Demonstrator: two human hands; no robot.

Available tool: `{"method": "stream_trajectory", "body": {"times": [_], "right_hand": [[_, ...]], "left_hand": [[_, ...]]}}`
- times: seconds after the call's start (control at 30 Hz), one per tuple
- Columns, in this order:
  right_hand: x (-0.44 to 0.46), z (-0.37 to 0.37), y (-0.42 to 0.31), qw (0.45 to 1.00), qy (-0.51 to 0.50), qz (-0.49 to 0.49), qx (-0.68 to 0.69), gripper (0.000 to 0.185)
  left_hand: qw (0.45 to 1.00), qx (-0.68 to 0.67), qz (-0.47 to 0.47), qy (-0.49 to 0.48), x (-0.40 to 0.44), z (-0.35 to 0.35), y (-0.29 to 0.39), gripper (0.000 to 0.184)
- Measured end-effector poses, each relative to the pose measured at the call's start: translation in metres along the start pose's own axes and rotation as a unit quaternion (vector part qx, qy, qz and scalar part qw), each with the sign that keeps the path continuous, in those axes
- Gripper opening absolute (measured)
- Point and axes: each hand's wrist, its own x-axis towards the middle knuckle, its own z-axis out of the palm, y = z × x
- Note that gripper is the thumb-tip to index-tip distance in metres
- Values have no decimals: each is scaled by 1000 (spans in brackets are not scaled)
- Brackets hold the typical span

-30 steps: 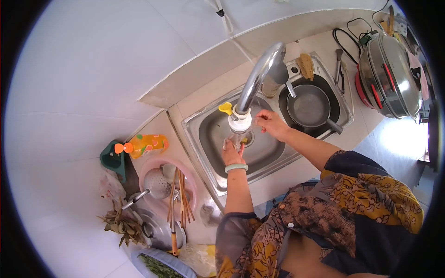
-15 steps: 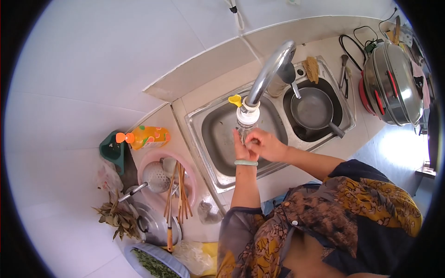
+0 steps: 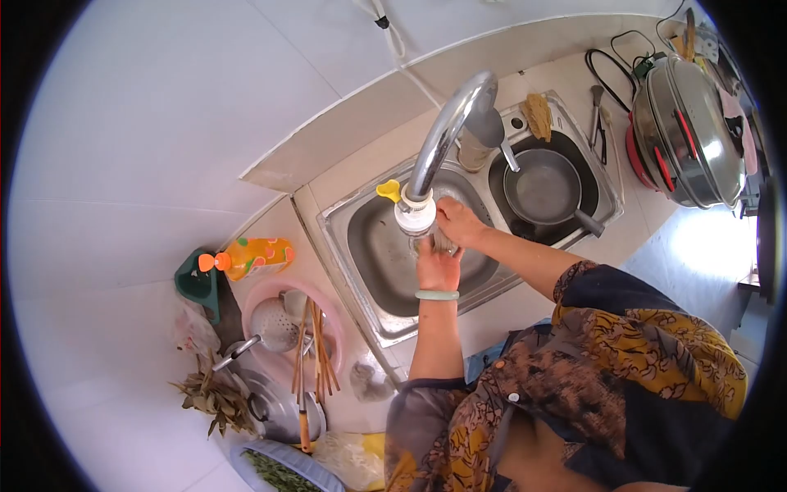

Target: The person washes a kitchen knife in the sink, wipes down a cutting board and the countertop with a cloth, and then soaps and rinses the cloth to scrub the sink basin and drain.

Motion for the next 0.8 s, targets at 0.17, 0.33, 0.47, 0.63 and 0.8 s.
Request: {"method": "stream_trajectory", "body": {"times": [0.17, 0.33, 0.47, 0.63, 0.8], "right_hand": [[-14, 28, 0, 999, -36, 4, -7, 44], [8, 12, 7, 1000, -19, 15, 6, 45], [10, -11, 27, 974, -13, 143, 175, 43], [-38, -27, 45, 976, -29, 143, 163, 45], [-74, -56, 29, 984, -27, 130, 117, 46]], "left_hand": [[998, -30, -27, -54, 17, -17, 3, 34], [995, 49, 89, -7, 16, -15, -11, 33], [995, 69, 72, 25, 17, -20, 5, 20], [987, 115, 62, 93, 4, 16, 15, 4], [987, 114, 39, 103, 21, -4, 14, 16]]}}
